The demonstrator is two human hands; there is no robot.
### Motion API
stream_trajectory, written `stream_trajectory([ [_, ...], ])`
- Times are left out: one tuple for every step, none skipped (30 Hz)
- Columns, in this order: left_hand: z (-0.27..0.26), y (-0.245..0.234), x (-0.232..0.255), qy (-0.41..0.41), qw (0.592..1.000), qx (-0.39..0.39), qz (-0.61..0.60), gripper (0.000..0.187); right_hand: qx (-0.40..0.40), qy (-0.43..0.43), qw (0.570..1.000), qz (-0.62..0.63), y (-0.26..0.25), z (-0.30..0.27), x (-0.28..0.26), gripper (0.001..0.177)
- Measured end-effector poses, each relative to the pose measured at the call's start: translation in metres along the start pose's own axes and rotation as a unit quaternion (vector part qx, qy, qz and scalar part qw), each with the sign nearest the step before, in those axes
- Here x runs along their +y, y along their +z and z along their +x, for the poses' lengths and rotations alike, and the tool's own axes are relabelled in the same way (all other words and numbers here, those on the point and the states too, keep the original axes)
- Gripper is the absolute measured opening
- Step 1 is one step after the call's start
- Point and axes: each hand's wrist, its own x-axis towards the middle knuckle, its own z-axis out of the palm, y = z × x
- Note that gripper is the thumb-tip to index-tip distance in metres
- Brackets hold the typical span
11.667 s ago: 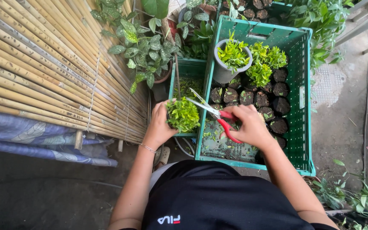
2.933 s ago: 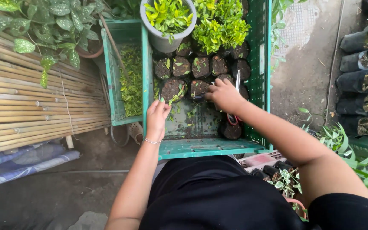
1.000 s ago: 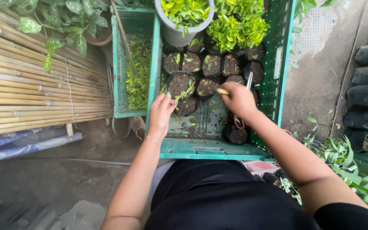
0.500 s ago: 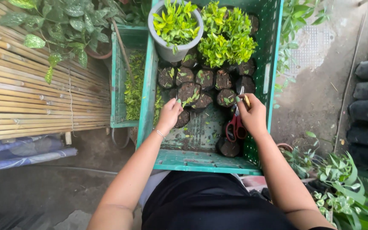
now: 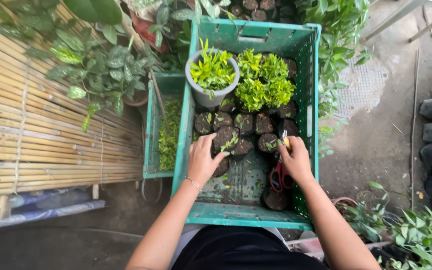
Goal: Trimming and organizing plant seedlings in small pots.
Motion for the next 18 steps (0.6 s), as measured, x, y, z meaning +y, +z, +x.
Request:
stream_trajectory([
  [0.011, -0.009, 0.008, 0.037, 0.999, -0.015, 0.015, 0.053, 0.007, 0.001, 1.000, -0.009, -0.002, 0.000, -0.004, 0.024],
  [0.030, -0.015, -0.001, 0.043, 0.999, -0.015, 0.016, 0.053, 0.013, 0.001, 1.000, -0.008, -0.012, 0.001, -0.021, 0.024],
  [0.049, -0.018, -0.008, -0.024, 0.996, -0.073, 0.048, 0.032, 0.013, 0.003, 1.000, -0.014, -0.023, -0.002, -0.036, 0.026],
  [0.067, -0.022, -0.015, -0.089, 0.984, -0.132, 0.081, 0.019, 0.013, 0.006, 1.000, -0.020, -0.034, -0.005, -0.052, 0.028],
  [0.089, -0.024, -0.030, -0.082, 0.984, -0.135, 0.078, 0.019, 0.020, 0.010, 1.000, -0.021, -0.042, -0.008, -0.060, 0.028],
  [0.112, -0.025, -0.044, -0.014, 0.996, -0.059, 0.070, 0.037, 0.048, -0.033, 0.995, -0.080, -0.049, -0.010, -0.069, 0.035],
  [0.135, -0.024, -0.058, 0.057, 0.997, 0.016, 0.058, 0.059, 0.078, -0.073, 0.985, -0.139, -0.054, -0.015, -0.076, 0.043],
  [0.153, -0.024, -0.057, 0.066, 0.996, 0.012, 0.054, 0.059, 0.086, -0.067, 0.984, -0.141, -0.058, -0.022, -0.071, 0.043],
  [0.175, -0.026, -0.056, 0.086, 0.992, 0.016, 0.090, 0.052, 0.103, -0.035, 0.986, -0.129, -0.063, -0.026, -0.067, 0.050],
  [0.197, -0.026, -0.054, 0.105, 0.986, 0.021, 0.127, 0.046, 0.119, -0.003, 0.986, -0.116, -0.067, -0.029, -0.064, 0.056],
  [0.205, -0.025, -0.049, 0.114, 0.986, 0.019, 0.122, 0.046, 0.127, 0.002, 0.985, -0.118, -0.066, -0.037, -0.058, 0.056],
  [0.213, -0.024, -0.044, 0.055, 0.976, -0.060, 0.200, 0.041, 0.155, 0.009, 0.977, -0.145, -0.064, -0.045, -0.052, 0.059],
  [0.222, -0.022, -0.039, -0.007, 0.952, -0.135, 0.275, 0.037, 0.181, 0.014, 0.968, -0.173, -0.063, -0.050, -0.045, 0.061],
  [0.225, -0.008, -0.055, 0.000, 0.953, -0.136, 0.272, 0.037, 0.186, 0.017, 0.966, -0.176, -0.061, -0.055, -0.048, 0.061],
  [0.227, 0.006, -0.071, 0.019, 0.953, -0.133, 0.271, 0.025, 0.207, 0.026, 0.963, -0.170, -0.058, -0.061, -0.051, 0.061],
  [0.229, 0.019, -0.087, 0.038, 0.953, -0.131, 0.270, 0.013, 0.227, 0.035, 0.959, -0.164, -0.055, -0.066, -0.053, 0.062],
  [0.233, 0.014, -0.086, 0.043, 0.953, -0.132, 0.270, 0.013, 0.231, 0.039, 0.958, -0.165, -0.050, -0.070, -0.054, 0.062],
  [0.238, 0.010, -0.085, 0.076, 0.975, -0.080, 0.195, 0.017, 0.232, 0.050, 0.960, -0.151, -0.044, -0.074, -0.055, 0.056],
])
